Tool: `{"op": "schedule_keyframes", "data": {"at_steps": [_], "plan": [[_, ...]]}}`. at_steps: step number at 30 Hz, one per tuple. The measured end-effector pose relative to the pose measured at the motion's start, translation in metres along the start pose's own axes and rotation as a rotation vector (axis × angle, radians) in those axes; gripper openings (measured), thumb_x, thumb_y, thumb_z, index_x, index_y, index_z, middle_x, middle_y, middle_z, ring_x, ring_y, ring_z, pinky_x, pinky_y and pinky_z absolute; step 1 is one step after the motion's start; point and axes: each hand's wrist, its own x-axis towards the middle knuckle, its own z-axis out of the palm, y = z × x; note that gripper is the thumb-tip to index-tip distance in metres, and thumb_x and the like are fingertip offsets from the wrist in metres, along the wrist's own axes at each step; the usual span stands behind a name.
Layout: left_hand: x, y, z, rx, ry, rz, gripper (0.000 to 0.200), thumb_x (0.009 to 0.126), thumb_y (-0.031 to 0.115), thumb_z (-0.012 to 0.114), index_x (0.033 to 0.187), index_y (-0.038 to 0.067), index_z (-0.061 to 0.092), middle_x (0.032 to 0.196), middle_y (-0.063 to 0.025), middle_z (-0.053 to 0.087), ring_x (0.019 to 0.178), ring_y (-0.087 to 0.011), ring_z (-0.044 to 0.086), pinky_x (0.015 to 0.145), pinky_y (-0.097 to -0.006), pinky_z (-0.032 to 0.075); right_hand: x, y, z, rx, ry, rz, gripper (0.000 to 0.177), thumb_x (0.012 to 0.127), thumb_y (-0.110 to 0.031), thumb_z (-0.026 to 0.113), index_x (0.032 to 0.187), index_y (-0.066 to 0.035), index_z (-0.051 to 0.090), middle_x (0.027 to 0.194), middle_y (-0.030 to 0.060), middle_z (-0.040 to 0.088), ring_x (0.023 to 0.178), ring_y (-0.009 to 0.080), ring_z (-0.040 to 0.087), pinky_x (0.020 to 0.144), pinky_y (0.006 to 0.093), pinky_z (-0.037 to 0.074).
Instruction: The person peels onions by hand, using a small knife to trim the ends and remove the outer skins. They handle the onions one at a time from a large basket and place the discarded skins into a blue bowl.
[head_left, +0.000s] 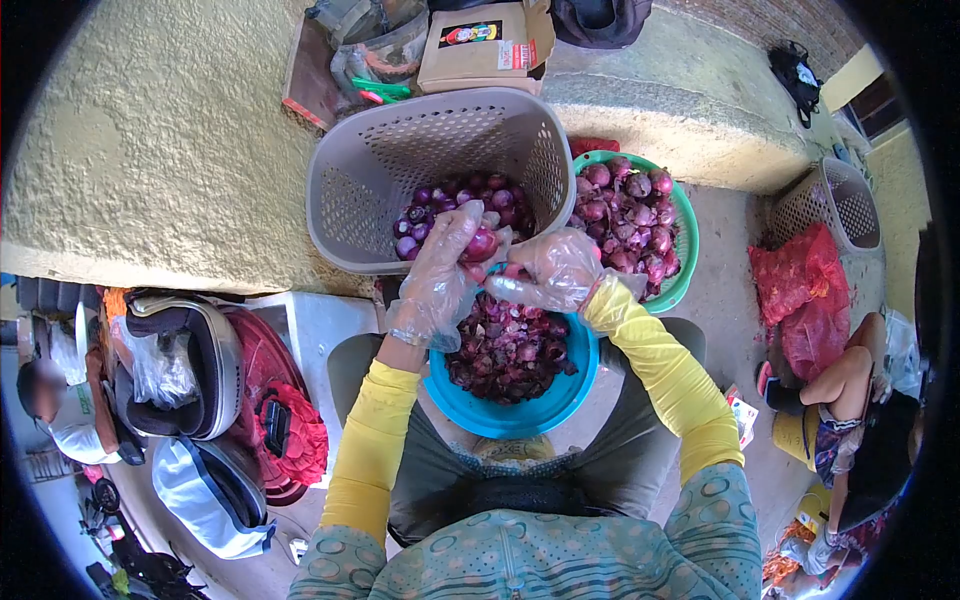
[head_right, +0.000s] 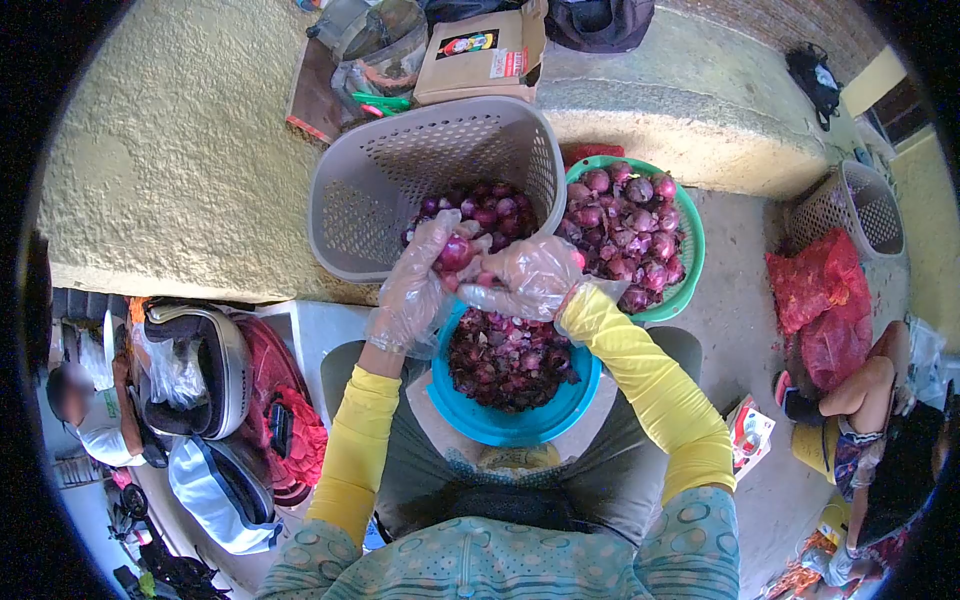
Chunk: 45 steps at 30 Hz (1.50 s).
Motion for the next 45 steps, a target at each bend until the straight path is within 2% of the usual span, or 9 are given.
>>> {"op": "schedule_keyframes", "data": {"at_steps": [4, 9, 14, 19, 22, 30, 37, 39, 45], "plan": [[0.002, 0.0, -0.003, 0.022, 0.031, 0.069, 0.037, 0.106, 0.026, 0.063, 0.137, 0.007, 0.056, 0.131, -0.0126, 0.062, 0.12, -0.0281, 0.064, 0.105, -0.0461, 0.053, -0.001, -0.005, 0.001, -0.117, -0.251, -0.087, 0.046, 0.092, -0.058, 0.069, 0.089, -0.013, 0.075, 0.074, 0.0139, 0.071, 0.072, 0.0359, 0.072, 0.065, 0.0474, 0.056], [-0.005, 0.008, 0.004, -0.011, 0.019, 0.024, 0.037, 0.106, 0.027, 0.063, 0.136, 0.007, 0.058, 0.127, -0.0096, 0.062, 0.118, -0.0248, 0.063, 0.106, -0.0449, 0.052, -0.001, -0.004, -0.004, 0.029, -0.275, -0.128, 0.046, 0.086, -0.057, 0.076, 0.086, -0.011, 0.073, 0.074, 0.014, 0.071, 0.071, 0.0361, 0.072, 0.065, 0.047, 0.056], [-0.004, 0.008, 0.001, 0.058, -0.088, 0.018, 0.032, 0.106, 0.025, 0.063, 0.132, 0.007, 0.062, 0.125, -0.0073, 0.061, 0.117, -0.0184, 0.061, 0.107, -0.0409, 0.051, 0.001, -0.006, -0.004, 0.216, 0.168, 0.147, 0.051, 0.086, -0.06, 0.075, 0.089, -0.009, 0.072, 0.076, 0.0168, 0.071, 0.073, 0.0395, 0.071, 0.069, 0.0496, 0.056], [-0.006, 0.002, 0.006, 0.287, -0.146, 0.139, 0.032, 0.107, 0.023, 0.06, 0.135, 0.008, 0.059, 0.124, -0.0064, 0.061, 0.121, -0.0157, 0.058, 0.104, -0.0371, 0.051, 0.001, 0.005, 0.004, 0.162, 0.183, 0.166, 0.051, 0.09, -0.058, 0.072, 0.087, -0.007, 0.07, 0.076, 0.0172, 0.071, 0.073, 0.0404, 0.071, 0.067, 0.0496, 0.055], [-0.006, 0.007, 0.004, 0.043, -0.157, -0.022, 0.032, 0.107, 0.023, 0.06, 0.136, 0.008, 0.058, 0.125, -0.0061, 0.061, 0.122, -0.0163, 0.058, 0.105, -0.0369, 0.051, 0.002, 0.003, 0.002, 0.166, 0.185, 0.16, 0.051, 0.091, -0.057, 0.071, 0.088, -0.006, 0.07, 0.078, 0.0184, 0.071, 0.074, 0.041, 0.071, 0.067, 0.0496, 0.055], [-0.008, 0.007, 0.006, 0.134, -0.173, 0.018, 0.033, 0.108, 0.024, 0.058, 0.137, 0.008, 0.058, 0.133, -0.007, 0.059, 0.127, -0.0167, 0.056, 0.107, -0.0376, 0.05, 0.002, 0.006, 0.006, 0.21, 0.16, 0.129, 0.045, 0.095, -0.048, 0.071, 0.091, -0.004, 0.073, 0.07, 0.0148, 0.07, 0.065, 0.0343, 0.071, 0.062, 0.0435, 0.054], [-0.009, 0.009, 0.009, 0.112, -0.183, 0.008, 0.036, 0.109, 0.027, 0.056, 0.14, 0.008, 0.056, 0.135, -0.0067, 0.06, 0.127, -0.0174, 0.055, 0.109, -0.0372, 0.048, 0.002, 0.005, 0.006, 0.291, 0.093, 0.207, 0.042, 0.098, -0.049, 0.065, 0.095, -0.008, 0.076, 0.073, 0.0173, 0.07, 0.071, 0.0398, 0.07, 0.066, 0.0474, 0.054], [-0.008, 0.007, 0.009, 0.1, -0.188, 0.012, 0.037, 0.109, 0.028, 0.057, 0.14, 0.008, 0.056, 0.134, -0.0064, 0.06, 0.126, -0.0176, 0.056, 0.109, -0.0374, 0.048, 0.002, 0.006, 0.008, 0.354, 0.094, 0.184, 0.043, 0.099, -0.045, 0.066, 0.09, -0.005, 0.075, 0.063, 0.0148, 0.063, 0.055, 0.0251, 0.064, 0.057, 0.0407, 0.049], [-0.008, 0.006, 0.009, 0.109, -0.146, -0.001, 0.038, 0.109, 0.027, 0.058, 0.141, 0.007, 0.055, 0.133, -0.0066, 0.061, 0.123, -0.0185, 0.057, 0.11, -0.0396, 0.047, 0.001, 0.006, 0.005, 0.336, 0.02, 0.18, 0.044, 0.098, -0.046, 0.066, 0.085, -0.005, 0.074, 0.063, 0.0142, 0.063, 0.057, 0.0281, 0.067, 0.057, 0.0419, 0.051]]}}
